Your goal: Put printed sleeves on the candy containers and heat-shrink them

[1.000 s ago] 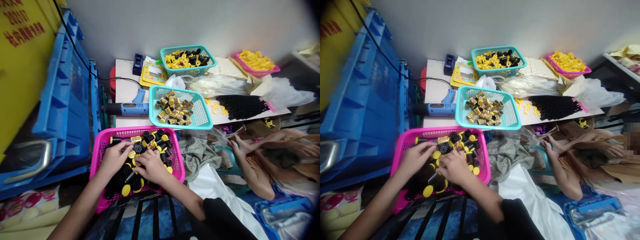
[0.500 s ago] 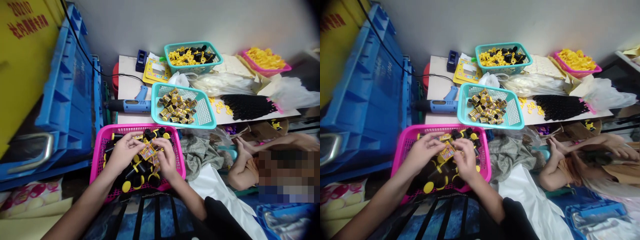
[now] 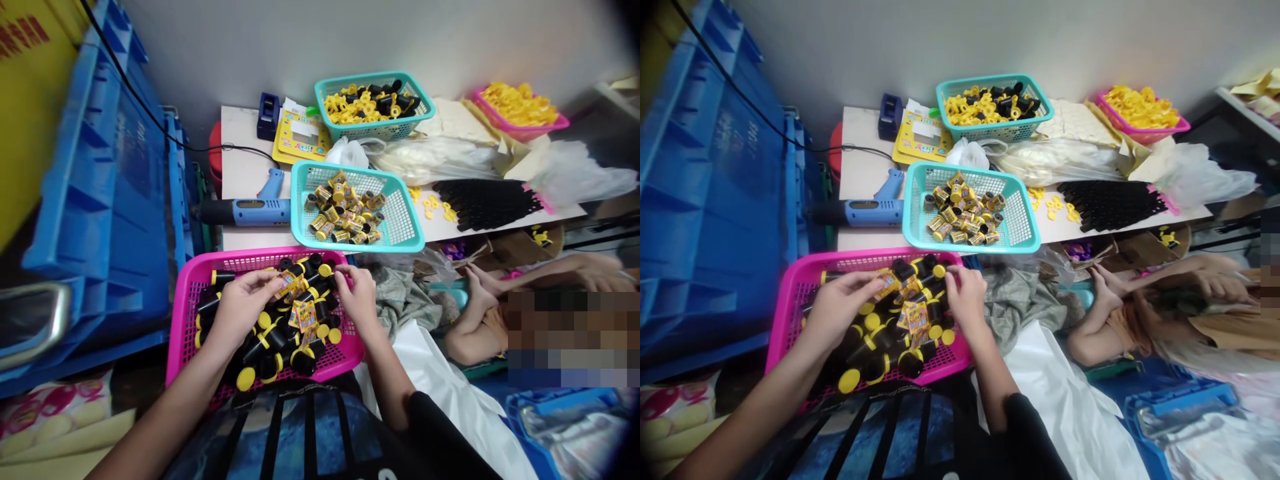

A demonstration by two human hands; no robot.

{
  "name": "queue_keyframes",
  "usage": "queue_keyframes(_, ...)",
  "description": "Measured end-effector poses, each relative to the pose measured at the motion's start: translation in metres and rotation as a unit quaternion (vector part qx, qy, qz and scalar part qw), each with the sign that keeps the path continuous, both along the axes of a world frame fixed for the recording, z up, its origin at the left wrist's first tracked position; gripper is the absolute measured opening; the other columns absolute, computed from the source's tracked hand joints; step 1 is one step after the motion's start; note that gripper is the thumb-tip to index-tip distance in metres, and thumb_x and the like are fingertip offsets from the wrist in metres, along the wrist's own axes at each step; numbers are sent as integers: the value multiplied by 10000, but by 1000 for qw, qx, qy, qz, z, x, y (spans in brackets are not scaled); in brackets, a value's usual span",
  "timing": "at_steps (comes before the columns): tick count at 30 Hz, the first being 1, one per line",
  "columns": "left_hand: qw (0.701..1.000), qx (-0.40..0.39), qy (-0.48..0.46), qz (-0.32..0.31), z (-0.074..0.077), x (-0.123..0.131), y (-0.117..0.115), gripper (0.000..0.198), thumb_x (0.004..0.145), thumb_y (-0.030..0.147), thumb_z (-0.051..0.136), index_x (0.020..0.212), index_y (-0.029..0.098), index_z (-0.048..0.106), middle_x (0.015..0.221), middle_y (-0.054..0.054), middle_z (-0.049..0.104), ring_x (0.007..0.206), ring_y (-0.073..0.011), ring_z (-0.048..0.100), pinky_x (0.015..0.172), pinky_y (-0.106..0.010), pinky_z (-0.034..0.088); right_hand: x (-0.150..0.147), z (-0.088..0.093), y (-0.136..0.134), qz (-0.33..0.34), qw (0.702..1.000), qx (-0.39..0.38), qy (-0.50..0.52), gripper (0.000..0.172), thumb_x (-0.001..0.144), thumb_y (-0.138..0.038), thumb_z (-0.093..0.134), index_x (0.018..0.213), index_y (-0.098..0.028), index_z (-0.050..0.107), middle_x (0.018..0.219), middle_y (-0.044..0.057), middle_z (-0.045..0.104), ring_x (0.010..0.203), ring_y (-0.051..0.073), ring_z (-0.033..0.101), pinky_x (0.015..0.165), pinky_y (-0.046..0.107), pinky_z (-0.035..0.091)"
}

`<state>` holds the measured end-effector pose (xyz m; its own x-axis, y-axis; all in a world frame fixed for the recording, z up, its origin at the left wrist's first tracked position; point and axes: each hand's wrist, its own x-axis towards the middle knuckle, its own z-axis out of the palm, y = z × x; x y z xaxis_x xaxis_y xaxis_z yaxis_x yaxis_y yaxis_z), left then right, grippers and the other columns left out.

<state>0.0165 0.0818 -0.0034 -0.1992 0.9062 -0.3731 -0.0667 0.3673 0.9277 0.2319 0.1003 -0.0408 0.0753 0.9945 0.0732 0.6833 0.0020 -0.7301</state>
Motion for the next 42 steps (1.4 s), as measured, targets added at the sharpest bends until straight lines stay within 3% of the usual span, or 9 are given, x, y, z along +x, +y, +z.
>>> queue_keyframes(7,999,8,-31,-42,-10,2,7,408,668,487,799,941,185,789,1003,-78,789,943,-255,720,830,-347,585,1,-15,34,106,992,-15,-59,325,693,-96,617,1000,-190,667,1131,140,658,1105,317,486,975,497,353)
queue_keyframes(11,999,20,-20,-45,-11,-2,5,446,690,534,782,958,179,789,1023,-93,784,931,-271,720,817,-370,590,-1,-7,36,136,991,13,-6,201,746,-180,611,945,-176,637,1037,129,651,1016,273,564,928,442,451)
queue_keyframes(14,998,31,-13,-51,-10,-4,3,470,686,573,774,943,180,793,1021,-98,783,950,-290,715,865,-408,576,-2,8,24,132,982,-3,138,269,855,-323,566,1098,-207,579,977,74,664,847,208,639,777,375,537)
queue_keyframes(17,997,43,-10,-66,-7,-2,3,472,670,607,774,903,198,800,1022,-85,784,1004,-300,700,966,-440,529,-5,21,11,113,910,-91,390,321,823,-419,671,1075,-233,599,813,9,674,632,161,647,653,332,553)
queue_keyframes(20,996,56,-11,-75,-4,1,3,472,672,625,763,893,210,804,1028,-79,783,1032,-303,688,1007,-452,499,-10,26,6,92,863,-125,480,351,732,-420,787,1003,-232,667,767,-9,684,547,124,612,582,284,529)
queue_keyframes(29,990,113,15,-88,-1,-1,-1,284,782,465,711,937,246,806,980,-56,771,975,-232,680,955,-366,514,-19,29,3,106,893,-120,421,346,646,-339,850,944,-226,715,864,18,733,748,153,668,670,282,557)
queue_keyframes(36,988,85,-39,-126,5,5,-3,333,644,368,821,940,217,794,1018,-73,775,950,-254,706,887,-381,565,-34,16,-11,154,892,-45,423,311,682,-392,843,933,-256,719,1050,53,718,1016,224,669,910,395,538)
queue_keyframes(39,987,74,-71,-128,5,9,-4,347,601,333,842,914,197,779,1018,-77,774,968,-259,708,891,-385,565,-43,9,-15,152,857,-92,484,377,764,-533,746,1013,-252,706,1126,74,687,1085,237,632,949,412,503)
queue_keyframes(42,985,69,-99,-121,4,13,-4,331,583,303,844,882,184,769,991,-77,778,960,-253,712,909,-388,556,-52,2,-16,157,771,-208,581,509,780,-607,691,1140,-249,649,1089,78,678,976,223,649,851,377,525)
